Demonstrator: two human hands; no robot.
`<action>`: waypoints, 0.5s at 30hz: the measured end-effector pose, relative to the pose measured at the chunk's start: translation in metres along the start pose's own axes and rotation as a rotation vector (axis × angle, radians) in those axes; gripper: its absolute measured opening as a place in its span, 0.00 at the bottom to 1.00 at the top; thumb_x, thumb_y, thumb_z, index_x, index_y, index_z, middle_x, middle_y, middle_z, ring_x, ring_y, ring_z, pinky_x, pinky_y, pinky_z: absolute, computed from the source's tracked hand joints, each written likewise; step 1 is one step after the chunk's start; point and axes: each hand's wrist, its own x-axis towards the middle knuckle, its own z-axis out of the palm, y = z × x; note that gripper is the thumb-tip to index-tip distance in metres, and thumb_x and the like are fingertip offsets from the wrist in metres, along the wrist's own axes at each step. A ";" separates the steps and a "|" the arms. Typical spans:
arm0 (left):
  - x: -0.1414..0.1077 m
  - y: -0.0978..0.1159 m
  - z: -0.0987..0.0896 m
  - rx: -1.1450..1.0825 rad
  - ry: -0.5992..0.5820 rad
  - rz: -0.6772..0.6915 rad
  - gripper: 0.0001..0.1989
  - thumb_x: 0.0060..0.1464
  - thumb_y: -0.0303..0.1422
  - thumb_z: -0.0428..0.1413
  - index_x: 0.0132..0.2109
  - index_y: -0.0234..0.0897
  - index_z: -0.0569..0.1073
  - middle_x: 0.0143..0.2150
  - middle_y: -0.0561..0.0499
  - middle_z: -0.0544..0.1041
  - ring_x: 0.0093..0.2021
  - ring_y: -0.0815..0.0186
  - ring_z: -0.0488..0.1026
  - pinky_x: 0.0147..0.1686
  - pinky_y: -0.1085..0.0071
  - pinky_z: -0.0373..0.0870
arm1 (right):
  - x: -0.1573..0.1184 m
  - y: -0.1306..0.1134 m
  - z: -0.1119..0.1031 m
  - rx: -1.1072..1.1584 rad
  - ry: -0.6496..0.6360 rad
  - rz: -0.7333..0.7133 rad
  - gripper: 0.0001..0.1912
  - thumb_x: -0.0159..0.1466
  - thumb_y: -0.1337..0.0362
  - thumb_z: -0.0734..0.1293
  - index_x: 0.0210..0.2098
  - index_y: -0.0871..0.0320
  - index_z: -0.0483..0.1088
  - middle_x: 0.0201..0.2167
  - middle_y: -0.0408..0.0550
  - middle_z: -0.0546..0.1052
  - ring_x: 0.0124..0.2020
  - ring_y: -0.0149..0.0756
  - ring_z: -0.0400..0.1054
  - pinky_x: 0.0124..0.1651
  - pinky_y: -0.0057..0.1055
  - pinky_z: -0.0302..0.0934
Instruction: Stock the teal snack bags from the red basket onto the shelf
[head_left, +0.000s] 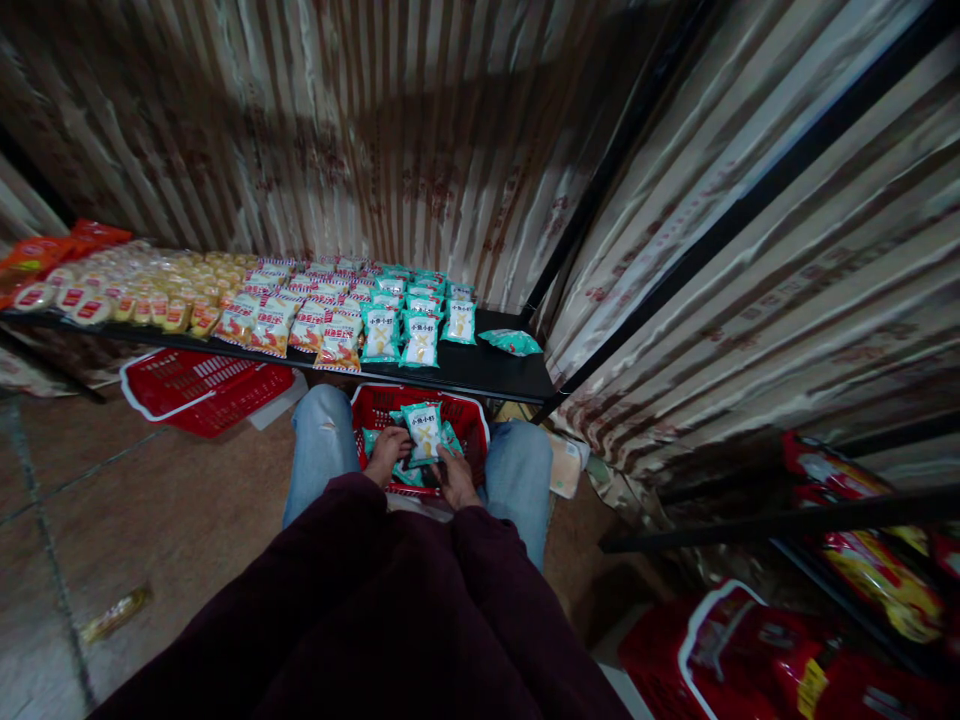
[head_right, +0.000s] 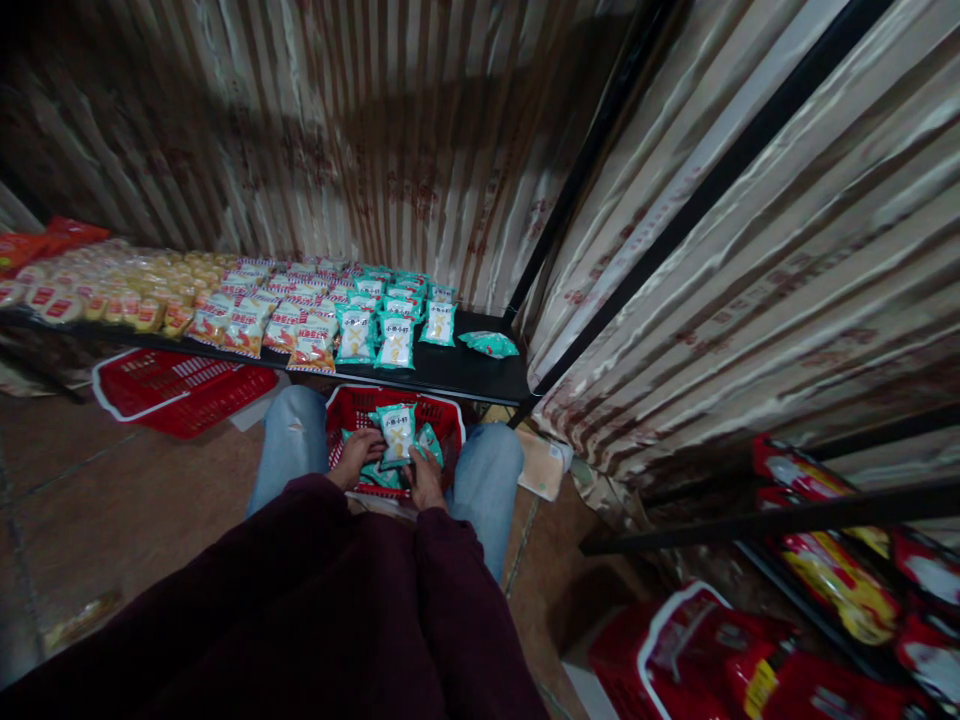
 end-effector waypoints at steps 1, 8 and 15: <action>0.000 0.001 0.000 -0.001 -0.014 0.004 0.10 0.43 0.34 0.62 0.32 0.36 0.70 0.29 0.52 0.73 0.30 0.69 0.72 0.34 0.73 0.66 | 0.000 0.000 0.000 -0.001 0.001 -0.006 0.21 0.44 0.59 0.76 0.38 0.50 0.73 0.35 0.41 0.80 0.41 0.37 0.73 0.36 0.30 0.67; -0.006 0.001 -0.001 -0.021 -0.120 0.015 0.16 0.47 0.37 0.61 0.44 0.39 0.73 0.39 0.48 0.78 0.39 0.66 0.74 0.38 0.72 0.69 | -0.001 0.000 0.002 -0.009 -0.049 -0.076 0.24 0.42 0.60 0.76 0.39 0.50 0.72 0.30 0.38 0.79 0.37 0.36 0.73 0.37 0.28 0.66; -0.008 -0.001 -0.002 -0.037 -0.171 -0.024 0.19 0.49 0.39 0.61 0.47 0.39 0.70 0.46 0.45 0.77 0.45 0.62 0.75 0.44 0.69 0.70 | -0.003 0.002 0.004 -0.042 -0.132 -0.112 0.23 0.41 0.58 0.77 0.36 0.52 0.72 0.29 0.36 0.77 0.32 0.31 0.72 0.38 0.27 0.64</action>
